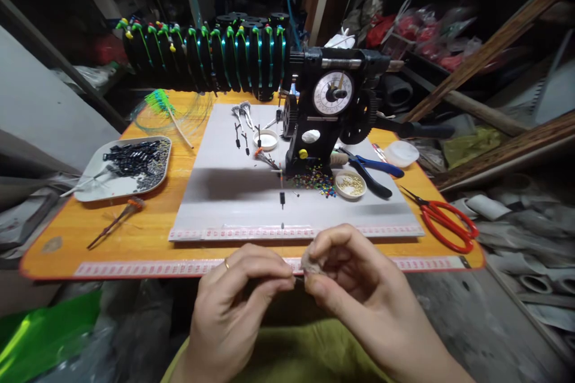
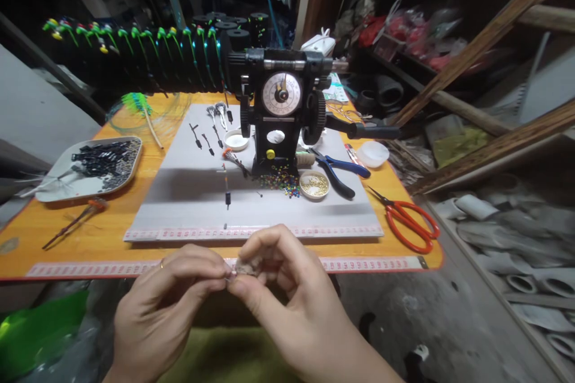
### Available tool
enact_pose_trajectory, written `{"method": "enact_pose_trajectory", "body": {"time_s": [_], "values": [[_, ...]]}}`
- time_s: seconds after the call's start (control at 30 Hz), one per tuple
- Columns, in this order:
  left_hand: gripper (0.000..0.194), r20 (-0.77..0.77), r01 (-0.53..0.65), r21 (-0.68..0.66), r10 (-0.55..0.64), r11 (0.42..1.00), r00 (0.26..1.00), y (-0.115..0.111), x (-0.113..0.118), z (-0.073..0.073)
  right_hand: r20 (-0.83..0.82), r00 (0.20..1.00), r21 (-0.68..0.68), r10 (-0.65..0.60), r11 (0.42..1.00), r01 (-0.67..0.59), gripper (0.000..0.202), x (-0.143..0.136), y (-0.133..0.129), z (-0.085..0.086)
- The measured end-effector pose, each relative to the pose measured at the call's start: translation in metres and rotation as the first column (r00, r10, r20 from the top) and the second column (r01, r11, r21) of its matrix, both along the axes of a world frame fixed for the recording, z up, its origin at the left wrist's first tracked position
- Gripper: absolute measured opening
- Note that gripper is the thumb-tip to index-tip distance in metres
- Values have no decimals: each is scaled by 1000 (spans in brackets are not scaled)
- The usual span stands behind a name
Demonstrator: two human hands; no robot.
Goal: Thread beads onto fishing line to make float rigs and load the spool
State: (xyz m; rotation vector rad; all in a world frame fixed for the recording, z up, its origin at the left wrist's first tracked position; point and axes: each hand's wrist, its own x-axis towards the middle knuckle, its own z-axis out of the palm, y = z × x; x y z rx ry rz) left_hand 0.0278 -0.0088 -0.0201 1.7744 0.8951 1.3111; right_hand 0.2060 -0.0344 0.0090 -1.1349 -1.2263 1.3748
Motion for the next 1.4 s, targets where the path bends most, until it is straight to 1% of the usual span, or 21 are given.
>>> {"method": "enact_pose_trajectory", "body": {"time_s": [0.07,0.13,0.2,0.3,0.47,0.63,0.73,0.83,0.9,0.97,1.03,1.07,1.1,1.13,1.17,1.2,1.23,1.3,1.37,1.4], "values": [[27,143,0,-147,21,989,989,-3,3,0,-13,1000,-47,17,999,-18,14,0,-1,0],[34,271,22,-260,51,965,961,-6,5,0,-32,999,-69,43,997,-45,14,0,-2,-1],[36,351,36,-297,74,954,933,-8,7,1,-41,997,-79,64,995,-67,13,0,-2,-2],[37,376,39,-294,77,955,923,-9,8,3,-52,996,-76,78,994,-82,14,-2,-1,-2],[39,328,25,-240,57,971,943,-9,5,4,-56,996,-87,72,993,-77,15,-3,1,-1],[39,242,-18,-174,61,985,968,-11,3,2,-74,994,-140,83,986,-92,20,-2,1,-1],[35,143,-45,-87,57,995,988,-10,-1,0,-101,992,-164,80,982,-96,23,-1,1,0],[35,25,-20,27,19,999,1000,-6,-7,-1,-128,988,-190,82,976,-106,25,-1,3,1],[34,-60,26,116,-19,993,998,-1,-11,3,-108,991,-196,84,975,-104,26,0,6,2],[31,-187,135,228,-92,964,978,6,-13,10,-73,993,-201,96,974,-109,27,1,10,3],[30,-358,279,334,-153,900,921,15,-13,19,-71,989,-208,129,968,-141,28,3,14,3],[30,-427,339,379,-163,861,890,19,-12,24,-80,985,-207,150,965,-163,27,3,17,4],[30,-468,375,418,-157,827,870,23,-11,28,-89,982,-201,168,962,-183,25,3,19,4],[29,-479,380,454,-140,806,867,26,-9,31,-91,980,-191,178,963,-193,22,3,20,4],[28,-466,373,476,-132,796,875,28,-7,32,-88,979,-174,183,965,-196,20,4,21,4],[30,-433,357,483,-136,799,891,29,-6,31,-80,980,-153,180,970,-190,19,4,21,4],[33,-396,338,474,-147,813,907,30,-4,29,-67,983,-125,170,976,-177,17,3,20,3],[45,-311,310,414,-187,856,932,30,-2,19,3,992,-56,129,990,-128,14,3,16,2],[58,-184,247,353,-192,902,964,28,0,7,135,990,44,49,998,-55,9,3,11,1],[63,-106,198,330,-172,923,979,27,1,2,206,978,108,3,994,-26,10,3,9,0]]}}
